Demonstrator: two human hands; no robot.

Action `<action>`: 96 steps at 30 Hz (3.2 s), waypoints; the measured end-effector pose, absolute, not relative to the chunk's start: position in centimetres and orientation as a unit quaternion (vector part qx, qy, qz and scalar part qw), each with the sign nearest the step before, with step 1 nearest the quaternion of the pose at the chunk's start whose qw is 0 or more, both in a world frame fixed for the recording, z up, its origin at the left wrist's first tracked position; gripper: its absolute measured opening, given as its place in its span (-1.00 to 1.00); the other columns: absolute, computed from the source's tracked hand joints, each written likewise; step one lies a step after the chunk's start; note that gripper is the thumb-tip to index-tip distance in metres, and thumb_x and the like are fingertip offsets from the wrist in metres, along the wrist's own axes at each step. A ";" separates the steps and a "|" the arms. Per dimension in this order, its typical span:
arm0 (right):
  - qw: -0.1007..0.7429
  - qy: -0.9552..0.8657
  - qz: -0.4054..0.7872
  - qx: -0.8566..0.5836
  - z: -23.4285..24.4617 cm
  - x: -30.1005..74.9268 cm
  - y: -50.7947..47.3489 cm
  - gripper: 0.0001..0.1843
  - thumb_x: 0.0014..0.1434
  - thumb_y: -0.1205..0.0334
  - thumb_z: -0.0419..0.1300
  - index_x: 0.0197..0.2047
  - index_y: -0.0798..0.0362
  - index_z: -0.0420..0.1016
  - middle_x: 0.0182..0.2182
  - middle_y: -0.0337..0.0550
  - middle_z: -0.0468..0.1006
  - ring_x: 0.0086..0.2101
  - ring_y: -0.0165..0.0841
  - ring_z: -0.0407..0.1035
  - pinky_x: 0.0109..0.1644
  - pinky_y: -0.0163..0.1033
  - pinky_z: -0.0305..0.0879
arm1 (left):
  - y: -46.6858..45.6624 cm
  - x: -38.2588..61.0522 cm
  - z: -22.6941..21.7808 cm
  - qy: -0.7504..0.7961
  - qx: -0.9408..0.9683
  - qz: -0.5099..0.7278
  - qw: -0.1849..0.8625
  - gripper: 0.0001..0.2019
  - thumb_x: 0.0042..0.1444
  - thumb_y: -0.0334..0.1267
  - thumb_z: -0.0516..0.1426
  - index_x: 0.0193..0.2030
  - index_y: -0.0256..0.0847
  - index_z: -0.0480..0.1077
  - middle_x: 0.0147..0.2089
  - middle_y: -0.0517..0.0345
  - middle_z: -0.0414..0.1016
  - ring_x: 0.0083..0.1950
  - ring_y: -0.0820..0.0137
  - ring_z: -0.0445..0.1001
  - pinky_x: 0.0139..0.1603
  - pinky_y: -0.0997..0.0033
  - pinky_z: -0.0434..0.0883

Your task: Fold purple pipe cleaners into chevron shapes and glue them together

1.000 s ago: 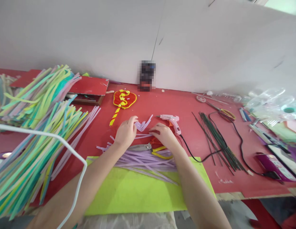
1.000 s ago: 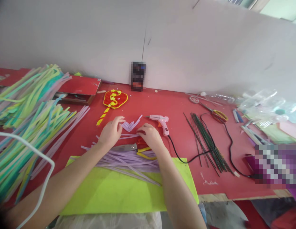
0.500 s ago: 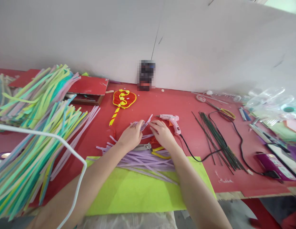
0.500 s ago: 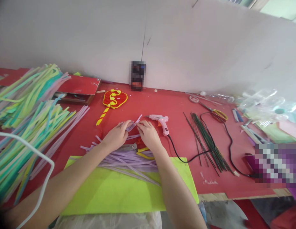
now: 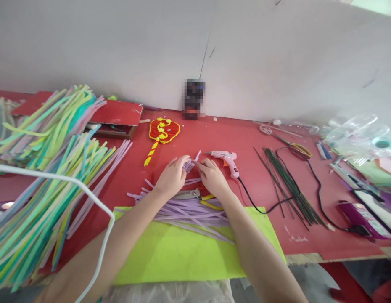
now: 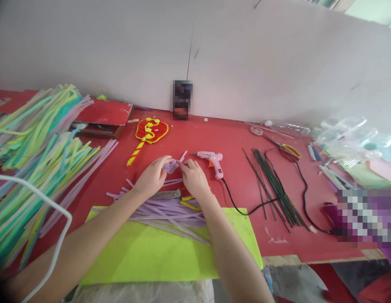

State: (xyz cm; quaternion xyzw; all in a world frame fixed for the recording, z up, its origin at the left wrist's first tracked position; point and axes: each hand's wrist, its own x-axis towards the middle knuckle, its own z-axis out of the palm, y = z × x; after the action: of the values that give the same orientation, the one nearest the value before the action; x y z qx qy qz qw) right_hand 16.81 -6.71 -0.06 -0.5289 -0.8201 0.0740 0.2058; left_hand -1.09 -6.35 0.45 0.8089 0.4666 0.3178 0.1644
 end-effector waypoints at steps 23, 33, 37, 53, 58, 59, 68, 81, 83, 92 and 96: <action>0.281 -0.818 0.141 -0.482 -1.6 15.7 -6.2 -0.40 0.11 0.51 -0.19 0.24 0.16 0.05 0.15 0.09 0.32 0.17 -0.28 0.19 0.21 -0.02 0.20 | -5.5 -1.2 -0.4 0.538 0.782 0.269 0.165 -0.53 0.14 -0.49 0.00 0.21 -0.26 0.09 0.09 -0.04 0.45 0.10 0.27 0.44 0.11 0.24 0.39; 0.263 -0.810 0.155 -0.500 -1.4 15.5 -6.4 -0.44 0.14 0.50 -0.18 0.21 0.14 0.10 0.15 0.07 0.34 0.16 -0.29 0.22 0.19 -0.04 0.23 | -5.5 -1.4 -0.4 0.539 0.791 0.255 0.140 -0.54 0.15 -0.49 -0.03 0.21 -0.27 0.10 0.04 -0.07 0.50 0.06 0.29 0.47 0.11 0.22 0.37; 0.276 -0.805 0.154 -0.502 -1.2 15.5 -6.4 -0.45 0.14 0.48 -0.15 0.21 0.09 0.12 0.14 0.04 0.35 0.14 -0.27 0.24 0.18 -0.02 0.23 | -5.4 -1.4 -0.4 0.537 0.793 0.253 0.135 -0.54 0.15 -0.49 -0.03 0.20 -0.25 0.10 0.03 -0.04 0.50 0.06 0.31 0.47 0.13 0.22 0.36; 0.416 -0.638 0.053 -0.646 2.1 19.2 -6.9 -0.68 0.27 0.07 -0.07 -0.29 0.02 0.44 -0.26 -0.06 0.53 -0.23 -0.29 0.39 -0.08 -0.19 0.28 | -5.4 -2.7 1.3 0.606 0.658 0.394 0.211 -0.79 0.23 -0.20 -0.03 -0.34 -0.17 0.34 -0.52 0.20 0.46 -0.41 0.40 0.48 -0.27 0.45 0.34; 0.292 -0.500 -0.005 -0.815 1.4 23.9 -6.5 -0.61 0.21 -0.03 -0.05 -0.40 0.07 0.40 -0.35 0.02 0.49 -0.29 -0.22 0.36 -0.19 -0.18 0.21 | -4.9 -3.6 2.2 0.651 0.582 0.407 0.269 -0.51 0.25 0.01 -0.16 -0.64 -0.14 0.22 -0.75 0.26 0.16 -0.64 0.44 0.27 -0.47 0.43 0.20; 0.267 -0.493 0.006 -0.828 0.9 24.4 -6.3 -0.62 0.18 -0.05 -0.01 -0.36 0.09 0.41 -0.32 0.05 0.49 -0.27 -0.20 0.36 -0.20 -0.18 0.21 | -4.6 -3.9 2.1 0.654 0.571 0.411 0.278 -0.49 0.25 0.02 -0.18 -0.67 -0.14 0.19 -0.75 0.25 0.15 -0.63 0.44 0.25 -0.48 0.42 0.18; 0.208 -0.552 0.024 -0.807 -1.3 23.5 -5.7 -0.67 0.21 0.04 -0.01 -0.23 0.16 0.35 -0.23 0.20 0.47 -0.15 -0.10 0.36 -0.10 -0.11 0.20 | -3.6 -5.1 1.4 0.647 0.579 0.404 0.290 -0.50 0.22 -0.03 -0.16 -0.70 -0.15 0.16 -0.69 0.22 0.21 -0.58 0.42 0.26 -0.47 0.41 0.14; 0.327 -0.479 0.093 -0.809 3.0 21.3 -6.8 -0.54 0.22 -0.05 -0.14 0.03 0.06 0.22 -0.12 0.12 0.50 -0.18 -0.13 0.41 -0.21 -0.14 0.24 | -2.0 -5.5 0.9 0.507 0.775 0.289 0.241 -0.91 0.04 -0.38 0.12 -0.31 -0.19 0.44 -0.28 0.17 0.49 -0.26 0.41 0.46 -0.17 0.40 0.38; 0.338 -0.505 0.104 -0.787 3.9 20.2 -6.8 -0.47 0.15 -0.18 -0.06 0.02 0.02 0.22 -0.10 0.08 0.50 -0.16 -0.13 0.41 -0.21 -0.15 0.25 | -1.5 -5.6 0.7 0.502 0.783 0.281 0.235 -0.90 0.05 -0.38 0.12 -0.30 -0.19 0.45 -0.28 0.17 0.49 -0.28 0.41 0.45 -0.17 0.40 0.38; 0.256 -0.547 0.122 -0.788 2.7 17.3 -6.9 -0.51 0.05 -0.08 0.09 -0.01 0.00 0.24 -0.12 -0.02 0.52 -0.19 -0.15 0.44 -0.27 -0.18 0.26 | -0.9 -5.1 0.0 0.498 0.807 0.291 0.131 -0.91 0.12 -0.36 0.10 -0.25 -0.21 0.42 -0.25 0.12 0.47 -0.22 0.37 0.45 -0.15 0.36 0.36; 0.242 -0.564 0.120 -0.781 2.2 17.3 -7.2 -0.51 0.04 -0.07 0.12 -0.02 -0.01 0.25 -0.12 -0.06 0.52 -0.19 -0.14 0.44 -0.26 -0.17 0.27 | -1.1 -5.5 -0.7 0.488 0.826 0.280 0.044 -0.91 0.17 -0.33 0.08 -0.23 -0.20 0.41 -0.23 0.12 0.46 -0.18 0.33 0.44 -0.12 0.32 0.35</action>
State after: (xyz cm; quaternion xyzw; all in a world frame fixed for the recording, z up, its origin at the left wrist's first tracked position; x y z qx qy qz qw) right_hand 17.32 -7.20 2.16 -0.7806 -0.5636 0.1196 0.2422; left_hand -5.49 -1.13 -0.71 0.8259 0.4875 0.2799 0.0438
